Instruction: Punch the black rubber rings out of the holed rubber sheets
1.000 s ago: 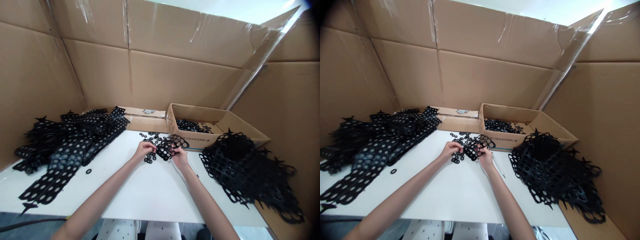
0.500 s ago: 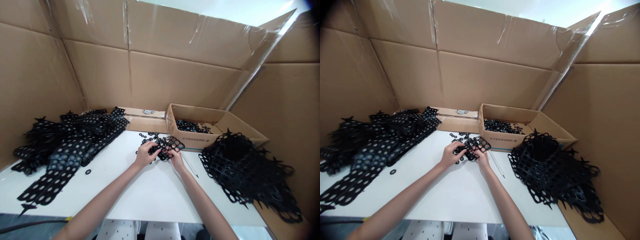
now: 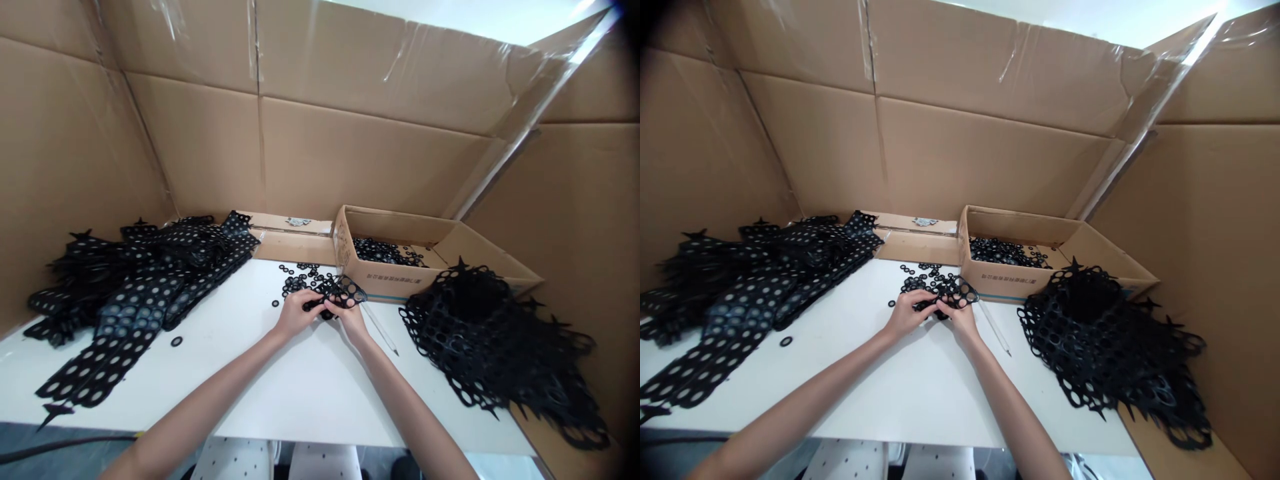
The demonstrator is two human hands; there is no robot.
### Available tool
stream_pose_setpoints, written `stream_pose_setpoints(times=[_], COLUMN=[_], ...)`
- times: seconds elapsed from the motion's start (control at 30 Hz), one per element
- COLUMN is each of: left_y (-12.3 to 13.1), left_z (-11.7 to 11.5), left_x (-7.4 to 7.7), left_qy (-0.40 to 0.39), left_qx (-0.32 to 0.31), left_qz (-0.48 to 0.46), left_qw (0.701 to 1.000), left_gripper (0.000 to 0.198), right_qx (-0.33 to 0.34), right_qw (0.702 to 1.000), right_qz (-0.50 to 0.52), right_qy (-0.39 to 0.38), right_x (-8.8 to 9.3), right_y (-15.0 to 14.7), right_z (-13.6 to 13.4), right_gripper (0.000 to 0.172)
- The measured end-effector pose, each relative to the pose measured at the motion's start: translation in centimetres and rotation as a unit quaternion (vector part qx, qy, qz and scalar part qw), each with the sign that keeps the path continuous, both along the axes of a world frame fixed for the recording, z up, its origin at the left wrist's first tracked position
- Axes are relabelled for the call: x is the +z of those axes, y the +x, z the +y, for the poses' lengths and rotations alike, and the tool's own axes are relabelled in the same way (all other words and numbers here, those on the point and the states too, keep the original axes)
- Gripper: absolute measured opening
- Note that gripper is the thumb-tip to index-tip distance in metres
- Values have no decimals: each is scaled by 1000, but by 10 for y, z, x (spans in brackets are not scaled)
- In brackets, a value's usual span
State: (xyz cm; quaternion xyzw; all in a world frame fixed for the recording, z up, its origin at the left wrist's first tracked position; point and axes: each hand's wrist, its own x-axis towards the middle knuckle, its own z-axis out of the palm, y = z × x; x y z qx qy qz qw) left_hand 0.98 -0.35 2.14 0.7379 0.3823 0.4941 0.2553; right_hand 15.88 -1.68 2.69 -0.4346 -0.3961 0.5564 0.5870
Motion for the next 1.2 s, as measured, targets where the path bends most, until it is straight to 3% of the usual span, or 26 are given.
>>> stream_pose_setpoints(times=[0.2, 0.33, 0.5, 0.67, 0.8, 0.87, 0.93, 1.03, 1.1, 1.2], left_y=[-4, -2, -1, -2, -4, -5, -6, -7, -9, -13], left_z=[8, 5, -1, 1, 8, 13, 19, 26, 28, 25], left_x=[-2, -3, 8, 10, 3, 0, -1, -1, -1, 0], left_qy=[-63, -35, 44, -36, -184, -288, -357, -364, -346, -308], left_qx=[-80, -27, 48, -1, -29, -46, -63, -34, -24, -71], left_qz=[-17, 25, 132, 105, -28, -157, -287, -418, -419, -226], left_qw=[995, 999, 989, 994, 982, 944, 887, 831, 839, 921], left_gripper=[22, 23, 23, 14, 13, 19, 22, 13, 12, 19], right_qx=[-27, -44, -41, -6, -16, 5, 24, -4, -41, -53], right_qw=[996, 988, 968, 971, 983, 991, 996, 991, 985, 987], right_qz=[-72, -125, -208, -192, -154, -96, -14, 114, 159, 140], right_qy=[36, 75, 131, 142, 102, 90, 85, 70, 57, 51], right_x=[-6, -13, -8, -9, -10, -6, -1, 4, 5, 3], right_y=[1, -1, 0, 0, 2, 3, 4, 8, 11, 12], right_z=[1, 0, -3, -4, -2, -1, 0, 2, 4, 5], right_gripper=[30, 28, 16, 13, 16, 18, 19, 22, 25, 24])
